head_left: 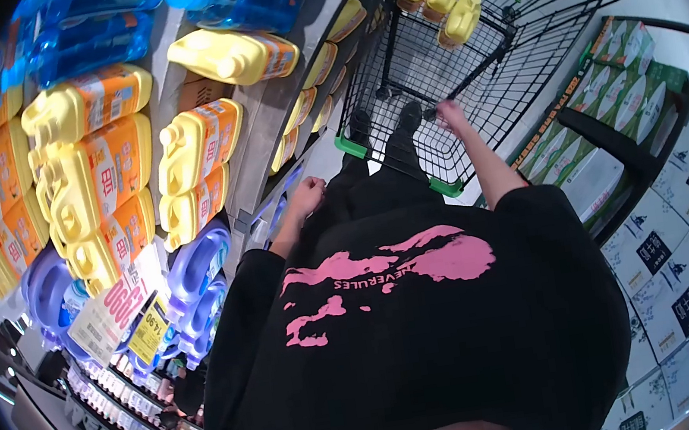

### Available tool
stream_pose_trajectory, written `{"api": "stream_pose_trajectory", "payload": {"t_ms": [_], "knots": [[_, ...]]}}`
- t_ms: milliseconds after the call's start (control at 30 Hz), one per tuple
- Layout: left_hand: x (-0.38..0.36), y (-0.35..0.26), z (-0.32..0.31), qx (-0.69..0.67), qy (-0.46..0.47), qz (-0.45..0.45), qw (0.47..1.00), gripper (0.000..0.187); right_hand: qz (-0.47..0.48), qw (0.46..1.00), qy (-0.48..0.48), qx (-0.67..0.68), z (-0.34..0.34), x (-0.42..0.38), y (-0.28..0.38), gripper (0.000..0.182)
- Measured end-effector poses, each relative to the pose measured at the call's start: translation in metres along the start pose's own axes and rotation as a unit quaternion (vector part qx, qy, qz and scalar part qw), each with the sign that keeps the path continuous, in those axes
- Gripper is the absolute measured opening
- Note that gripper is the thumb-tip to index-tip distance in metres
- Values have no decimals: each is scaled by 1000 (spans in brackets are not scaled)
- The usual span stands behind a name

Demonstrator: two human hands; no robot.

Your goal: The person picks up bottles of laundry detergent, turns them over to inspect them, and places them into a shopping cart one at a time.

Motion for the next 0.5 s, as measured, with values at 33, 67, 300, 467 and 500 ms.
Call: {"api": "stream_pose_trajectory", "payload": {"t_ms": [33,67,300,467,500], "knots": [[1,-1,1,-22,-13,-12,1000,26,-52,998,27,4,-14,-25,-11,14],[2,-1,2,-45,-25,-24,998,24,-99,995,22,11,-24,-45,-28,14],[-3,-4,8,-66,-20,-80,994,24,-115,984,33,-131,-48,-90,-81,25],[-2,1,21,-85,-32,-98,991,26,-84,981,44,-168,-66,-99,-39,27],[-2,3,25,-91,-33,-105,990,26,-59,986,38,-154,-75,-102,-23,27]]}}
Point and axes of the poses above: each hand's wrist, its own x-axis towards the middle knuckle, its own z-axis out of the back of the hand, y = z × x, the point moved 5 cm from there along x, towards the middle knuckle, and after that the axes turned 11 degrees about y, right-handed, at the moved point
